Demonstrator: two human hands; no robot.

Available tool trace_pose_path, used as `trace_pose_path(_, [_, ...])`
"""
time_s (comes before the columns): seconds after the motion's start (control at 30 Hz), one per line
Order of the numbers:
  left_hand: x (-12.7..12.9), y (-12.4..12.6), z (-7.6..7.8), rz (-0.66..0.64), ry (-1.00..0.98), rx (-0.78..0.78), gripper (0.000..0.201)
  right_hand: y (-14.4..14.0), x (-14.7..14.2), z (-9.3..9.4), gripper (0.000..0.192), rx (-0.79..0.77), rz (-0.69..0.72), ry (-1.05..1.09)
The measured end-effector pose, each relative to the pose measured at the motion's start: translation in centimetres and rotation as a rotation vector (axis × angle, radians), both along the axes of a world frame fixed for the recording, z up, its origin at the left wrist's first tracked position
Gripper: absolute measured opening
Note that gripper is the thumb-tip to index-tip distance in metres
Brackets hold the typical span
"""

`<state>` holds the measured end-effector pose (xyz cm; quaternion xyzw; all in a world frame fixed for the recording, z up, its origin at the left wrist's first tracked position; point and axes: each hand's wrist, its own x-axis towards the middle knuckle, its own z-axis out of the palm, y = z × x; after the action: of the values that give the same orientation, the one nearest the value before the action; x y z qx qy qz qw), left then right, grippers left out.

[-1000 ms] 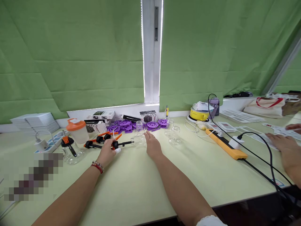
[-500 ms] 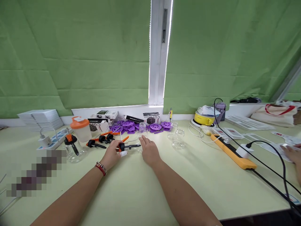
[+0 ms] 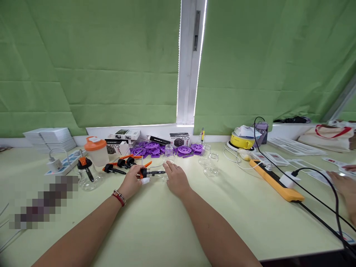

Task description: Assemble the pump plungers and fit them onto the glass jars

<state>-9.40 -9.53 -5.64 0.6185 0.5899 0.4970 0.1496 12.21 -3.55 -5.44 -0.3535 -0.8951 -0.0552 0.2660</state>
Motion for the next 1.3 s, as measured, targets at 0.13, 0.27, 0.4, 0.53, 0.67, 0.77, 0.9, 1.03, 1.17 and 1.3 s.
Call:
trace_pose_path(0.13, [0.3, -0.2, 0.7, -0.015, -0.129, -0.007, 0.041, -0.1, 0.2, 0.1, 0.069, -0.018, 0.008, 0.027])
trace_pose_path(0.27, [0.5, -0.1, 1.3, -0.017, -0.292, -0.029, 0.03, -0.3, 0.1, 0.3, 0.068, -0.007, 0.015, 0.049])
trace_pose_path(0.4, [0.6, 0.2, 1.2, 0.05, -0.429, -0.059, 0.039, -0.5, -0.1, 0.3, 0.066, 0.042, 0.057, 0.065])
trace_pose_path(0.53, [0.9, -0.1, 1.1, 0.054, -0.534, -0.148, 0.038, -0.7, -0.3, 0.2, 0.064, 0.097, 0.112, 0.073])
trace_pose_path(0.67, [1.2, -0.7, 1.1, 0.024, -0.602, -0.239, 0.043, -1.0, -0.3, 0.3, 0.063, 0.137, 0.143, 0.097])
trace_pose_path(0.77, [1.1, -0.7, 1.2, 0.043, -0.649, -0.28, 0.047, -1.4, -0.2, 0.6, 0.061, 0.156, 0.181, 0.146])
trace_pose_path(0.9, [0.6, -0.5, 1.5, 0.056, -0.716, -0.313, 0.051, -1.9, -0.1, 1.1, 0.056, 0.191, 0.266, 0.215])
trace_pose_path(1.03, [0.3, -0.6, 2.1, 0.045, -0.78, -0.382, 0.052, -2.5, -0.4, 1.6, 0.049, 0.206, 0.374, 0.2])
trace_pose_path(1.17, [0.3, -0.7, 2.4, 0.033, -0.803, -0.416, 0.051, -2.7, -0.4, 2.0, 0.041, 0.195, 0.387, 0.146])
trace_pose_path(1.3, [0.4, -0.7, 2.4, 0.037, -0.793, -0.425, 0.052, -2.3, -0.2, 2.1, 0.042, 0.181, 0.438, 0.14])
